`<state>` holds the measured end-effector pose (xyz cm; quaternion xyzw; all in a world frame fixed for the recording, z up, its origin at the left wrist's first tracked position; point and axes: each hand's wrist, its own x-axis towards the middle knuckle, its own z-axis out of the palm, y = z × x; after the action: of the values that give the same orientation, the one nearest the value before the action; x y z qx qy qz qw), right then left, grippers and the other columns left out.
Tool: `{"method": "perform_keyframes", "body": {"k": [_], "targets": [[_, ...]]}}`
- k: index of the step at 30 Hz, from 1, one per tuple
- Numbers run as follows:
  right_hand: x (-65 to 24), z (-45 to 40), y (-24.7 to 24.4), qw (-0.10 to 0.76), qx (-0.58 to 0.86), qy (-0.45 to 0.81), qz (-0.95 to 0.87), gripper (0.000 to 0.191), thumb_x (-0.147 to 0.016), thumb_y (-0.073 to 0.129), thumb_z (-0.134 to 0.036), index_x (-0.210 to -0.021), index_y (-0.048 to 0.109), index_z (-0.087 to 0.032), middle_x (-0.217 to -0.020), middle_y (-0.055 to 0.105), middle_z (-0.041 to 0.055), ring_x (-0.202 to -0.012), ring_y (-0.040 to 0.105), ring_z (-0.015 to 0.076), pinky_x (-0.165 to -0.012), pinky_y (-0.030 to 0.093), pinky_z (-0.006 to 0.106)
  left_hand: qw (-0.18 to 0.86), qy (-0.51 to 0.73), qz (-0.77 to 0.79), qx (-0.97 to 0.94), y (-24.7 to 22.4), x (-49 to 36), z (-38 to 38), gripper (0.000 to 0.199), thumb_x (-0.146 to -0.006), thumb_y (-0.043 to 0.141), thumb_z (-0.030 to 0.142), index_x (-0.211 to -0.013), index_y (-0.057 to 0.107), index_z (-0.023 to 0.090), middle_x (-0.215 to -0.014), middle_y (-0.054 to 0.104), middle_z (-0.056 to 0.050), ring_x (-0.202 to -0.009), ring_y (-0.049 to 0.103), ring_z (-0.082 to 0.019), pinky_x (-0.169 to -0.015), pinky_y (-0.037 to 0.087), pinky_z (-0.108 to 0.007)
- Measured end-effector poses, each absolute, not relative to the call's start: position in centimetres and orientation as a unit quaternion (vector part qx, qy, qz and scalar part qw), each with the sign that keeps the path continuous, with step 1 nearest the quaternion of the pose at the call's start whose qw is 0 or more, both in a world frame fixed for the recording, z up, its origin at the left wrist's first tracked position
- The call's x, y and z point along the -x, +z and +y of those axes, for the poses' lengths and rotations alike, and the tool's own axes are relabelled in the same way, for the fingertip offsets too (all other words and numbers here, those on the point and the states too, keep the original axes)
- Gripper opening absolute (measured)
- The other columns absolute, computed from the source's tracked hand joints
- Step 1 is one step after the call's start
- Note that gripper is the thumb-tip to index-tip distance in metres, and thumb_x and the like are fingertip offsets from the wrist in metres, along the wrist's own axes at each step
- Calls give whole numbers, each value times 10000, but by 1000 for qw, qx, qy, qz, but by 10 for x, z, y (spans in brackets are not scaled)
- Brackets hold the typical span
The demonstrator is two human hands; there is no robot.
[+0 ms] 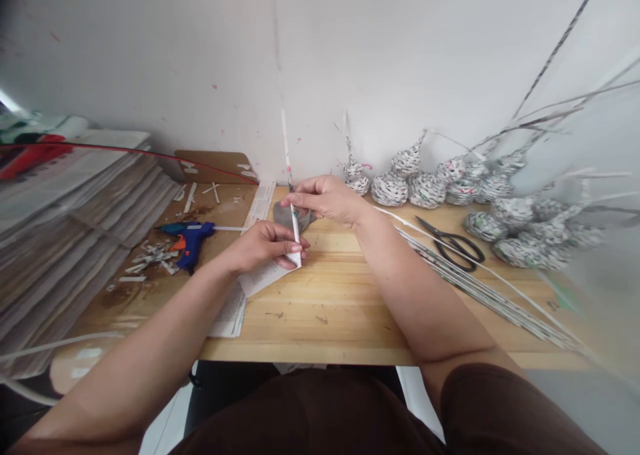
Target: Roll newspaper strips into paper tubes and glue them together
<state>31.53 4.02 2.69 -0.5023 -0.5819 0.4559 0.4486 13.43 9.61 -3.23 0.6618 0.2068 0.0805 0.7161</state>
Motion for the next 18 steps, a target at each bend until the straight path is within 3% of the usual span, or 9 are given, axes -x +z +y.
{"method": "perform_keyframes", "body": {"k": [3,7,12,18], "targets": [[-314,41,26,495,523,416,-555,346,-677,758,-440,-686,627,-119,-553,535,-20,-476,426,64,-430,301,204,715,83,209,-662,-32,-134,96,300,-683,763,350,-911,727,159,-837,727,-67,-771,685,-180,-702,584,-310],[-314,40,27,464,505,436,-583,331,-729,709,-447,-760,650,-122,-606,549,-10,-522,448,74,-447,294,208,712,89,211,-664,-32,-135,96,297,-682,766,340,-909,732,151,-830,722,-65,-752,680,-170,-689,585,-302],[-315,39,28,505,519,394,-566,375,-664,770,-429,-594,535,-145,-527,468,-45,-484,386,59,-447,278,212,712,87,216,-662,-32,-135,96,313,-662,784,317,-915,730,141,-832,720,-68,-746,677,-159,-692,581,-289],[-316,37,31,462,515,432,-579,317,-699,740,-417,-676,600,-133,-613,557,-12,-498,409,62,-449,295,215,716,86,216,-658,-30,-135,95,299,-656,787,290,-906,730,137,-828,716,-64,-732,670,-149,-687,575,-279]]}}
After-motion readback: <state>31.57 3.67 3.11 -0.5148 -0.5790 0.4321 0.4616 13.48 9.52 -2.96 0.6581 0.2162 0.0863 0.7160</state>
